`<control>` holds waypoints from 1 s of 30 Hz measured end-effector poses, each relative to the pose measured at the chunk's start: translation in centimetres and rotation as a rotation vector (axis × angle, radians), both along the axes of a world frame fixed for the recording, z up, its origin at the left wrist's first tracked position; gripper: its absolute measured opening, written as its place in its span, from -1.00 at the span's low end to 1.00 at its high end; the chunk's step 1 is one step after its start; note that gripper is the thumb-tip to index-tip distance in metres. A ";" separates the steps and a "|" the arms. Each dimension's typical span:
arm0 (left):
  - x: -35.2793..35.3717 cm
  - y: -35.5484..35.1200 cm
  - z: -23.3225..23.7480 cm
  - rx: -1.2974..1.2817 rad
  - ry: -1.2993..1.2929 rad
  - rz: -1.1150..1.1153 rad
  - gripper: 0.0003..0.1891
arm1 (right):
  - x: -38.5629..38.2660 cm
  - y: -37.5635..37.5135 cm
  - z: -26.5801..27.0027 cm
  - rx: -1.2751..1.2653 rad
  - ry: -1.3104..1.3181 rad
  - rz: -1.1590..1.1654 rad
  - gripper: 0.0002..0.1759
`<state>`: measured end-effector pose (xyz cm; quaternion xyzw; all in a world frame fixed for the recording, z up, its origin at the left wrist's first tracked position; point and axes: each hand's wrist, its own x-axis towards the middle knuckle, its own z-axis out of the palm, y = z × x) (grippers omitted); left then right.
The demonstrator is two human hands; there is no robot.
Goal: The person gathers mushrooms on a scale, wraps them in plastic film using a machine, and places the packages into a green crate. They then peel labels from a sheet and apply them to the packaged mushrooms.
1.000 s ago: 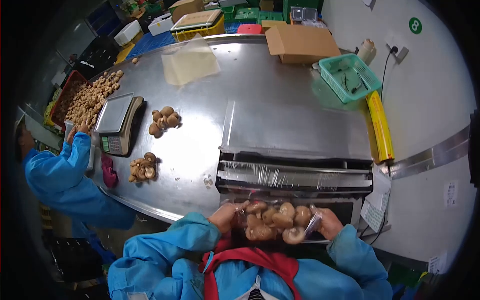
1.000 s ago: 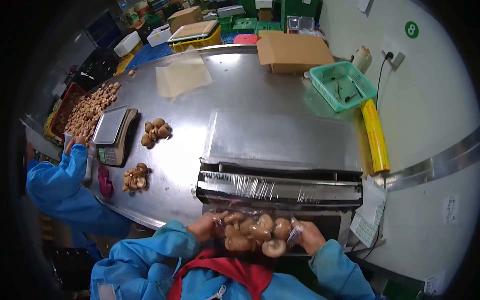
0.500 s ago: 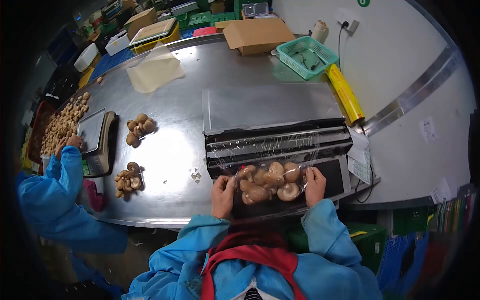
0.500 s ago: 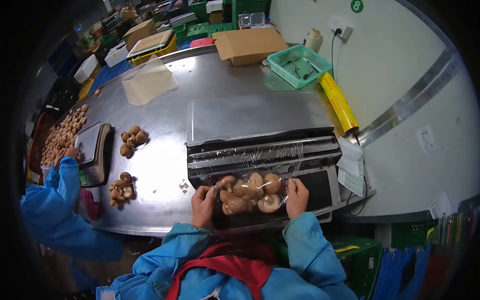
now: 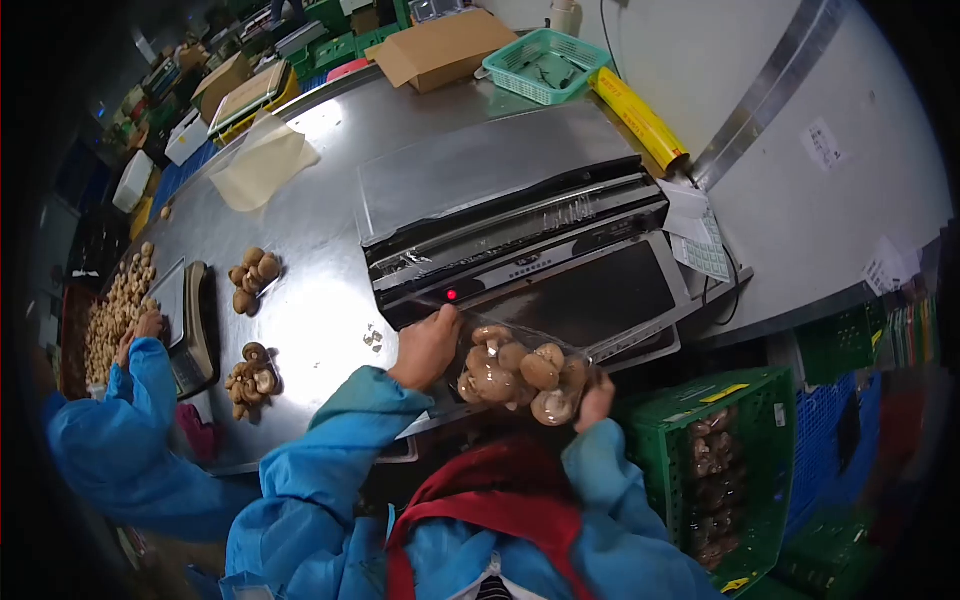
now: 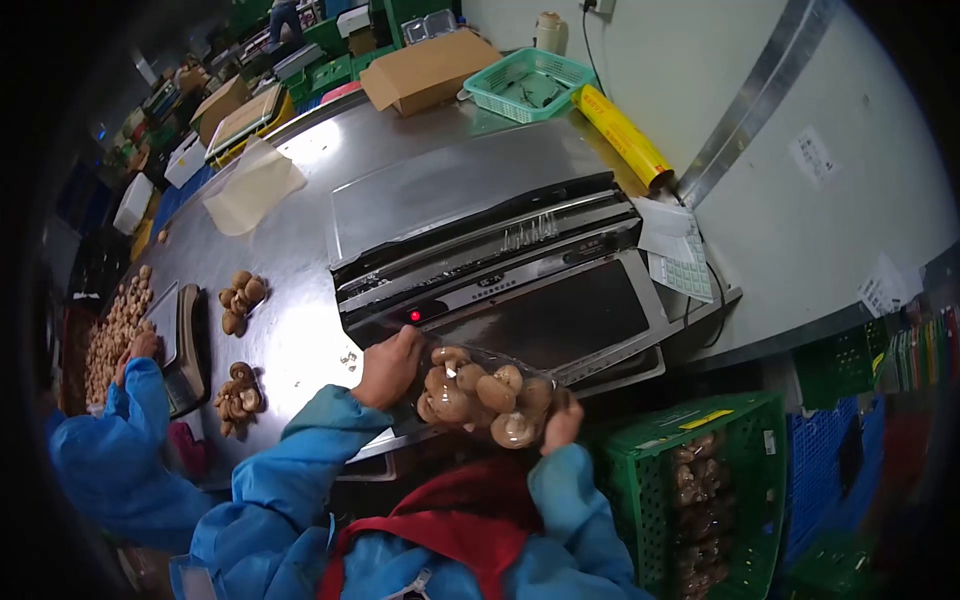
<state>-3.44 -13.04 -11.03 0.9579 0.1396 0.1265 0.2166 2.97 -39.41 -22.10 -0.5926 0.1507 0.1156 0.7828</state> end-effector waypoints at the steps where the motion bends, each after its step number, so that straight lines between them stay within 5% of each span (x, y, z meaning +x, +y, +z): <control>1: 0.6 -0.4 -0.4 0.011 0.001 -0.007 -0.85 | -0.5 0.4 -0.4 0.162 -0.008 0.063 -0.74; 2: 1.3 -0.7 -0.9 0.042 -0.010 -0.083 -0.85 | -0.6 0.6 0.7 0.174 -0.010 0.059 -0.74; 4: 1.5 -2.1 -1.5 0.075 0.001 -0.170 -0.85 | -2.0 0.3 3.3 0.647 0.260 0.146 -0.64; 6: 1.5 -4.2 -1.2 -0.128 0.062 -0.161 -0.82 | -3.4 1.6 4.2 0.388 -0.404 0.326 -0.32; 7: 0.9 -5.2 -0.7 -0.564 0.075 -0.102 -0.77 | -4.5 1.3 5.2 0.681 -0.259 0.391 -0.23; 8: -0.2 -6.6 -1.9 -1.234 -0.111 -0.118 -0.79 | -3.8 1.3 11.6 0.852 -0.184 0.692 -0.23; 10: -2.8 -8.7 1.9 -1.653 -0.056 0.013 -0.84 | -6.0 6.3 13.0 1.260 -0.585 0.538 -0.33; 11: -4.5 -9.1 2.8 -1.666 -0.057 -0.062 -0.85 | -6.7 5.7 13.6 1.264 -0.570 0.542 -0.33; 13: -7.8 -10.3 5.1 -1.691 -0.071 -0.169 -0.84 | -8.3 1.8 15.2 1.030 -0.134 0.680 -0.39; 16: -8.8 -11.1 8.0 -2.024 -0.034 -0.634 -0.81 | -11.1 -5.5 17.2 0.619 0.528 0.834 -0.48; 17: -9.2 -12.1 9.7 -2.207 0.004 -0.606 -0.79 | -11.5 -6.7 17.4 0.464 0.724 0.870 -0.50; 18: -9.1 -13.0 11.2 -2.384 0.040 -0.593 -0.72 | -10.7 -6.7 17.3 0.486 0.724 0.921 -0.49; 19: -9.9 -13.9 9.8 -2.178 0.018 -0.589 -0.57 | -9.3 -6.2 17.2 0.504 0.721 0.973 -0.48; 20: -10.9 -14.6 7.7 -1.970 0.002 -0.583 -0.42 | -7.5 -5.3 18.7 0.131 -0.088 1.226 -0.54; 21: -11.2 -14.6 6.3 -2.135 -0.011 -0.803 -0.08 | -4.6 -5.7 20.0 -0.204 -0.189 1.331 -0.64; 22: -11.7 -14.8 6.8 -2.156 0.042 -0.852 -0.10 | -3.4 -6.0 20.8 -0.257 -0.269 1.136 -0.64; 24: -12.6 -14.8 7.9 -2.153 0.168 -0.819 -0.14 | -2.8 -3.8 25.8 0.093 -0.375 0.835 -0.46; 26: -13.2 -14.5 8.5 -2.156 0.275 -0.779 -0.18 | -4.1 -0.3 30.5 0.006 -0.627 1.296 -0.24; 27: -13.5 -14.4 8.8 -2.162 0.318 -0.739 -0.20 | -5.7 0.8 30.4 0.234 -0.442 1.534 -0.10; 28: -13.7 -13.8 8.9 -2.167 0.360 -0.688 -0.22 | -6.8 1.8 29.8 0.171 -0.564 1.810 -0.06; 30: -14.1 -12.6 9.3 -2.178 0.444 -0.557 -0.26 | -8.2 1.1 27.8 0.186 -0.814 1.560 -0.09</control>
